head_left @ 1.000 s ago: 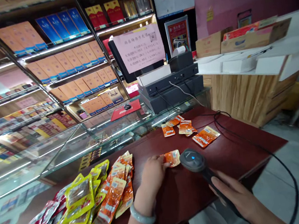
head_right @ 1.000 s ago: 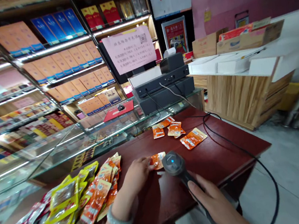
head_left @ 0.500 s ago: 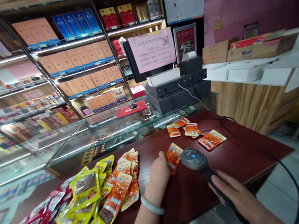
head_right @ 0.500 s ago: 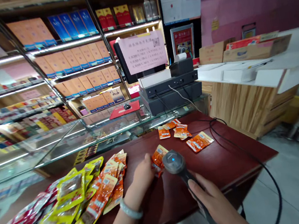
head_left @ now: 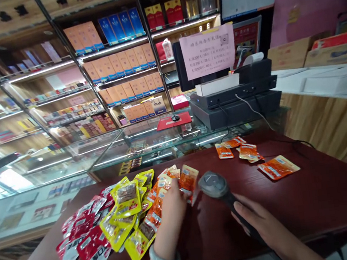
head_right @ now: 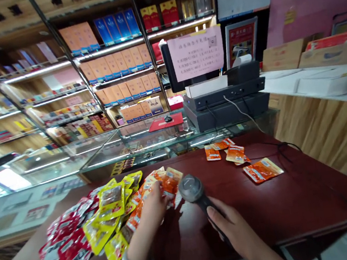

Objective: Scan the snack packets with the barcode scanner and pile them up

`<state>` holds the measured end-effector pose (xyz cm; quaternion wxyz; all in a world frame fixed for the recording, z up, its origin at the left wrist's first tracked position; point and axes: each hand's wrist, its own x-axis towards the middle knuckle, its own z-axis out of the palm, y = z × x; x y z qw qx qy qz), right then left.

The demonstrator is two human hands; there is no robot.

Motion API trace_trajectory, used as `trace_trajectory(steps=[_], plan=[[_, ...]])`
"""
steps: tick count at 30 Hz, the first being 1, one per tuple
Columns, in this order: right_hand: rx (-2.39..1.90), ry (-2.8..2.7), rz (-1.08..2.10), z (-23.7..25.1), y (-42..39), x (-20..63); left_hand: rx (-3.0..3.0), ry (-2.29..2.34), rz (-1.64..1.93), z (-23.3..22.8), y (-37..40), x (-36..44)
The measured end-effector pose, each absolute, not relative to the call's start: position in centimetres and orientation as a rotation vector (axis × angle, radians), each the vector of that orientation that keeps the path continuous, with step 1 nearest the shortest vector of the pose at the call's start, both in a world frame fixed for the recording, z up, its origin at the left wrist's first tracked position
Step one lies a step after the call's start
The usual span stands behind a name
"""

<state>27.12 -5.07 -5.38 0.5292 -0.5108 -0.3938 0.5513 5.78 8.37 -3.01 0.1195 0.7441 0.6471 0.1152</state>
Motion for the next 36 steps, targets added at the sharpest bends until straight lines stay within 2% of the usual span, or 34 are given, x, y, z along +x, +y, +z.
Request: trace_trajectory(steps=[5, 9, 12, 18, 25, 30, 36], plan=[[-1.140, -1.099, 1.311, -5.0, -3.7, 25.7, 2.217, 2.255, 0.271, -1.7, 10.0, 0.1], [-1.093, -1.124, 1.286, -4.9, -3.3, 25.9, 2.305, 2.515, 0.323, -2.5, 10.9, -0.8], [-1.118, -1.086, 1.253, -5.2, -3.7, 27.1, 2.439, 2.407, 0.402, -3.3, 11.3, 2.2], [-1.242, -0.864, 1.174, -6.2, -4.7, 31.3, 2.663, 1.783, 0.348, -3.8, 12.8, 14.2], [-1.297, -0.525, 1.099, -7.9, -4.9, 35.2, 2.432, 1.913, 0.369, -5.2, 18.0, 26.9], [-1.352, -0.516, 1.038, -8.2, -5.2, 36.7, 2.442, 1.865, 0.251, -5.7, 20.6, 29.7], [-1.381, -0.627, 1.082, -7.7, -5.2, 37.1, 2.316, 1.791, 0.114, -4.9, 20.6, 28.0]])
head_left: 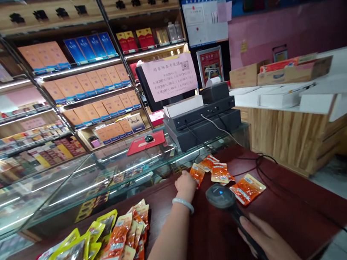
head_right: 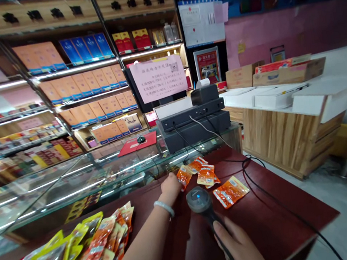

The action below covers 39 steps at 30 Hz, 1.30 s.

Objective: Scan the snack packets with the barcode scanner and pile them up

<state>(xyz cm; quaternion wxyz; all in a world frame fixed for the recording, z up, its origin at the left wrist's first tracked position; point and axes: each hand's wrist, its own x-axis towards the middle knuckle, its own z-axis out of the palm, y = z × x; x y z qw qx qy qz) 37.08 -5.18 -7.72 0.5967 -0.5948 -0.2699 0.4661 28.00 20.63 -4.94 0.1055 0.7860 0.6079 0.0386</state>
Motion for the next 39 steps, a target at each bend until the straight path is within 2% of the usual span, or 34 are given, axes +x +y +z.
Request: trace_trajectory(steps=[7, 14, 22, 29, 34, 36, 39], plan=[[-1.350, -0.660, 1.150, -8.3, -4.6, 34.5, 2.319, 1.701, 0.207, -4.9, 15.7, 20.1], [-1.196, -0.745, 1.259, -6.0, -3.6, 29.8, 2.162, 1.747, 0.368, -4.9, 10.5, 11.4], [-1.110, -0.998, 1.439, -5.6, -1.7, 24.5, 1.994, 1.942, 0.489, -4.1, 8.4, 4.3], [-1.123, -1.083, 1.416, -5.9, -1.1, 23.0, 1.942, 2.186, 0.501, -2.7, 8.6, -0.2], [-1.072, -1.093, 1.357, -5.4, -2.0, 25.0, 2.071, 2.482, 0.333, -3.0, 9.8, -1.3], [-1.082, -1.085, 1.311, -5.5, -2.6, 26.5, 2.150, 2.574, 0.490, -3.2, 10.3, -0.1], [-1.159, -1.033, 1.238, -6.0, -3.9, 28.9, 2.328, 2.414, 0.632, -3.4, 10.4, 4.3]])
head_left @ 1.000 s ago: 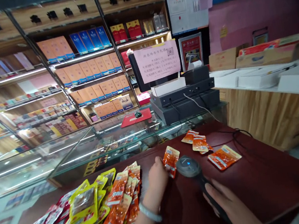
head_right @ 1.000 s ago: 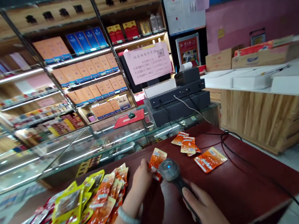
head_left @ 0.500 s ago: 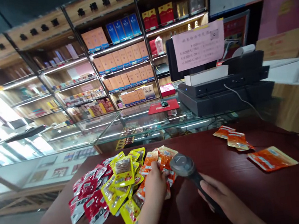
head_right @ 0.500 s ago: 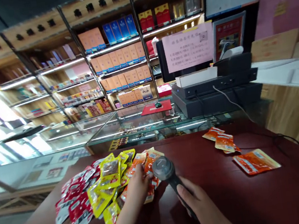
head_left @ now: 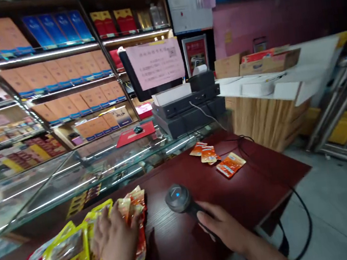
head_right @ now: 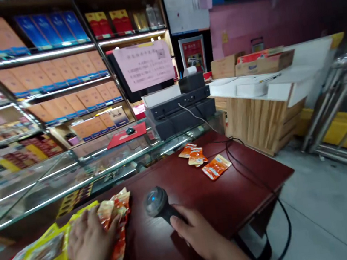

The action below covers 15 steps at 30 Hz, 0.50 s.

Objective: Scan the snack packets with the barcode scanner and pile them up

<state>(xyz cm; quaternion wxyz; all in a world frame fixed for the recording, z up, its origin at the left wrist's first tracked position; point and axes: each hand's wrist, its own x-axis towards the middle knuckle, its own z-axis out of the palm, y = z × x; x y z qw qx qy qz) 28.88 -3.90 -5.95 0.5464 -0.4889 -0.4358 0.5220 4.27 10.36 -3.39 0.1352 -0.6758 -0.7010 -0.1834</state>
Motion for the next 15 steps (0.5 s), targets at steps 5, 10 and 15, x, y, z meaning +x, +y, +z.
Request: trace_trajectory(steps=[5, 10, 15], plan=[[-1.347, -0.826, 1.104, -7.1, -7.0, 33.3, -2.533, -1.622, -0.512, -3.9, 9.1, 16.0], [-1.336, -0.639, 0.987, -8.1, -9.7, 37.6, -2.968, -1.272, -0.475, -4.8, 7.8, 27.6], [-1.294, -0.316, 0.887, -8.2, -11.7, 39.9, -3.013, -1.189, -0.391, -5.8, 7.3, 34.6]])
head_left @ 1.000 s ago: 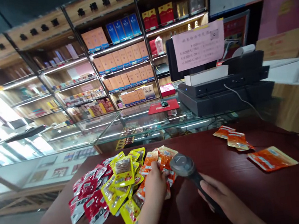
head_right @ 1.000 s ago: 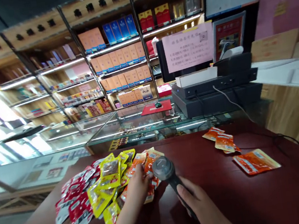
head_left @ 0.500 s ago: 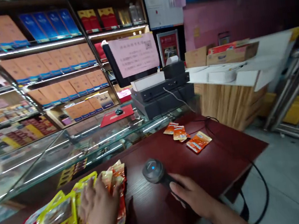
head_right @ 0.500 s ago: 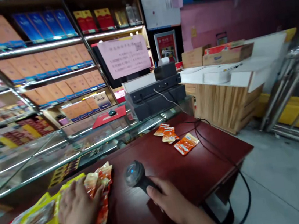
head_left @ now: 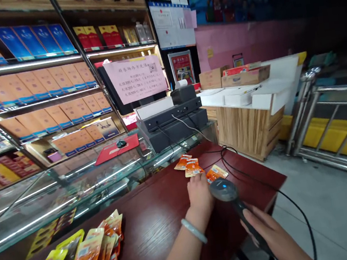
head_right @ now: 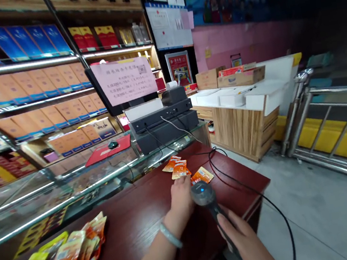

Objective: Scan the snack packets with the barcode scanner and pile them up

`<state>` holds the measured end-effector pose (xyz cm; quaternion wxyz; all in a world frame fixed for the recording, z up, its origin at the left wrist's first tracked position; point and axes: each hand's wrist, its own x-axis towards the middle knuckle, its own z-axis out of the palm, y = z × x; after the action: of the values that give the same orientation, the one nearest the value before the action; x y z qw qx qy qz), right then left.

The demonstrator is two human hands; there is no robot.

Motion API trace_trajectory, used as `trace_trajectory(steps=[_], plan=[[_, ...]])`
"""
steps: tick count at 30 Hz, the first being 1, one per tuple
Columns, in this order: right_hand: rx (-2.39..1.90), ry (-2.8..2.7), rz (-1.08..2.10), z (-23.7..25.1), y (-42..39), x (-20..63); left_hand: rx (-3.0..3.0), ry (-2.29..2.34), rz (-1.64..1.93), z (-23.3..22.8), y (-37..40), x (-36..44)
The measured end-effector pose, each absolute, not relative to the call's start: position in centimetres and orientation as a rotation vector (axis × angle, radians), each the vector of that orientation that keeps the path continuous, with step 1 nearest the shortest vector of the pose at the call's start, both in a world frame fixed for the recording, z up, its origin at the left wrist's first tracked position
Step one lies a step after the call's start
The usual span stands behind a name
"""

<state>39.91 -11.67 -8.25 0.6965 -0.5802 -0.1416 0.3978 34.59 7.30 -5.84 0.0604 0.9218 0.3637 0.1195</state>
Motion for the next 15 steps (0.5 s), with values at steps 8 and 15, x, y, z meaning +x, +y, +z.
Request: trace_trajectory(steps=[8, 15], plan=[[-1.391, -0.290, 0.847, -7.5, -12.7, 40.9, 2.775, 1.238, 0.275, -5.7, 7.4, 35.5], [-1.367, -0.330, 0.836, -7.6, -11.8, 39.3, 2.508, 1.259, 0.166, -5.5, 7.4, 29.2]])
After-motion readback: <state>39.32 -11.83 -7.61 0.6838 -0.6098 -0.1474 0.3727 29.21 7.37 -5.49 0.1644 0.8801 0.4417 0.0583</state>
